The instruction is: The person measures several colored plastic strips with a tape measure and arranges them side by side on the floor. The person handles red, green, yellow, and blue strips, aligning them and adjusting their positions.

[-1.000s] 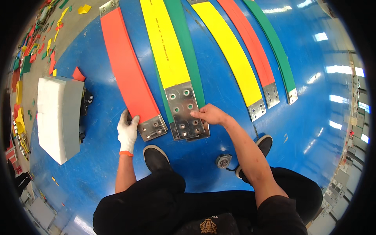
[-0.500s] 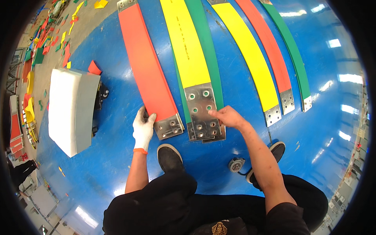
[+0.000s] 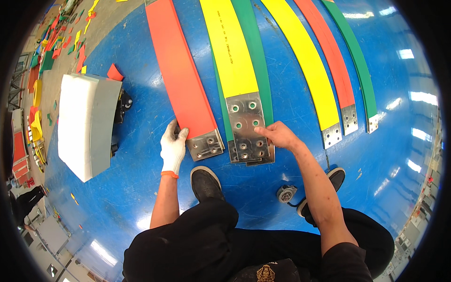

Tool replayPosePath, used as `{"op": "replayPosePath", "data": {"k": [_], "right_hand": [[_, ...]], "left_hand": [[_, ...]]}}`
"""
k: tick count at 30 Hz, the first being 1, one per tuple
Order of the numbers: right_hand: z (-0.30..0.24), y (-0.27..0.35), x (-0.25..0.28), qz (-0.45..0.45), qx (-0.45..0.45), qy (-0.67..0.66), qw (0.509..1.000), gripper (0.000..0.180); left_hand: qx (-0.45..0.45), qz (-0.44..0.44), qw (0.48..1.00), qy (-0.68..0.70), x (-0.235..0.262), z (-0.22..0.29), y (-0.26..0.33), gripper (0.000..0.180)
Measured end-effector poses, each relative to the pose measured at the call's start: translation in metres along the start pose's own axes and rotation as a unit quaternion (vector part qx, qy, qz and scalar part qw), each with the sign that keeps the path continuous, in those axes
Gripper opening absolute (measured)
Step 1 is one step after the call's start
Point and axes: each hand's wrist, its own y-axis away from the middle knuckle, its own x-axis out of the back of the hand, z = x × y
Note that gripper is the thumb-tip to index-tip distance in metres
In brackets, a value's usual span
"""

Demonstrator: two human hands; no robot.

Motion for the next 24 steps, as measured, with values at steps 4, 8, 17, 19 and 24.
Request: {"op": "replayPosePath", "data": {"k": [4,8,17,19,24], "right_hand": [[-0.003,0.003,0.001,-0.013,-0.005,0.002,1.000,0.047],[-0.003,0.003,0.002,-0.033,0.009,-0.008,0.999,0.042],[-0.001,0.002,0.004,-0.038,0.010,-0.001,0.999,0.039],[0.000,0.002,0.003,-0.042,0.026,-0.032,0.998,0.037],[-0.002,0.001,0.007,-0.044,0.026,0.036,0.998,0.036]], "left_hand": [[-0.012,0.014,1.000,0.015,0.003,-0.009,-0.006,0.047],[-0.008,0.014,1.000,0.026,-0.004,-0.021,-0.012,0.045],[-0.056,0.090,0.994,0.026,0.049,0.112,0.028,0.042],[-0.227,0.173,0.954,0.095,0.087,0.163,0.051,0.028],[-0.610,-0.201,0.609,0.466,0.168,0.246,0.095,0.018]]}}
